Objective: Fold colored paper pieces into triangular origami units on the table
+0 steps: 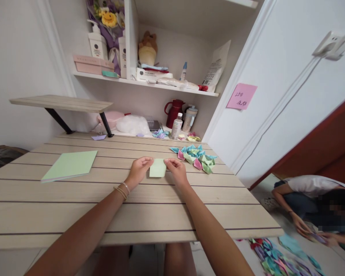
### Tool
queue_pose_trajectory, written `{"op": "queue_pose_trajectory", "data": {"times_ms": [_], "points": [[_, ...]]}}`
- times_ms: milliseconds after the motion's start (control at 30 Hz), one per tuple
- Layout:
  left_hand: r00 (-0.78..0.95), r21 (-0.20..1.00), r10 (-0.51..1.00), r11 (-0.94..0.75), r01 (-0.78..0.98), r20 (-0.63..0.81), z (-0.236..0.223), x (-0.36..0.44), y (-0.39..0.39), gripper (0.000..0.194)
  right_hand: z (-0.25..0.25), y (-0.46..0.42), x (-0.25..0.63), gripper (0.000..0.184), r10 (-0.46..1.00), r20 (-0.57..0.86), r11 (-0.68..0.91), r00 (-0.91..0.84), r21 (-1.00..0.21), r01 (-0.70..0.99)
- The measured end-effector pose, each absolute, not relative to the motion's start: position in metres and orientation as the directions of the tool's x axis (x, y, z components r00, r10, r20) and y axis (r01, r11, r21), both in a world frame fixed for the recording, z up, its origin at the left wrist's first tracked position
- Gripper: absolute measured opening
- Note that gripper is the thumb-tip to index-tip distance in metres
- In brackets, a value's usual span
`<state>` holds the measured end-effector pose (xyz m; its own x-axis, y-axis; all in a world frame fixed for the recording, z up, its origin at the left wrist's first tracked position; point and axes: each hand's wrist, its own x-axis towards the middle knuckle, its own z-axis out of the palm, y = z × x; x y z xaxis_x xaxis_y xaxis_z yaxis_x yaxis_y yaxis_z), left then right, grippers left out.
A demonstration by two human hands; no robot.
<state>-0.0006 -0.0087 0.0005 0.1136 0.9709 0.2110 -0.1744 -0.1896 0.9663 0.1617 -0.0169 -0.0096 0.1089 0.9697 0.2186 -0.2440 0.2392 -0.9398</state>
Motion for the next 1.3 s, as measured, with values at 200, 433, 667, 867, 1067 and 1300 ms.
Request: {"op": "queue_pose_trajectory", "data": {"times_ms": [200,433,667,867,1067,1300], "points": [[0.059,0.951,0.982,-0.155,-0.266,0.177,-0.008,-0.001,-0.004,0.041,-0.012,-0.021,0.156,0.034,0.977,0.208,0.211,0.048,-0.975,-0.072],[0.000,0.952,0.988,-0.147,-0.268,0.152,-0.012,0.002,-0.004,0.040,-0.011,-0.026,0.152,0.033,0.885,0.445,0.347,0.138,-0.827,0.443],[0.040,0.962,0.991,-0.111,-0.251,0.125,-0.008,0.002,-0.006,0.034,-0.008,-0.023,0.156,0.027,0.888,0.455,0.373,0.068,-0.800,0.470],[0.334,0.996,0.939,-0.062,-0.067,0.081,0.006,-0.014,-0.008,0.043,-0.007,-0.020,0.177,0.029,0.945,0.217,0.276,-0.243,-0.930,0.243],[0.544,0.998,0.837,-0.063,-0.014,0.060,0.003,-0.018,-0.008,0.046,-0.005,-0.017,0.181,0.034,0.962,0.192,0.210,-0.192,-0.974,0.083],[0.602,0.998,0.796,-0.045,-0.051,0.067,0.003,-0.015,-0.013,0.039,-0.009,-0.016,0.176,0.035,0.966,0.095,0.059,-0.239,-0.986,-0.153]]}}
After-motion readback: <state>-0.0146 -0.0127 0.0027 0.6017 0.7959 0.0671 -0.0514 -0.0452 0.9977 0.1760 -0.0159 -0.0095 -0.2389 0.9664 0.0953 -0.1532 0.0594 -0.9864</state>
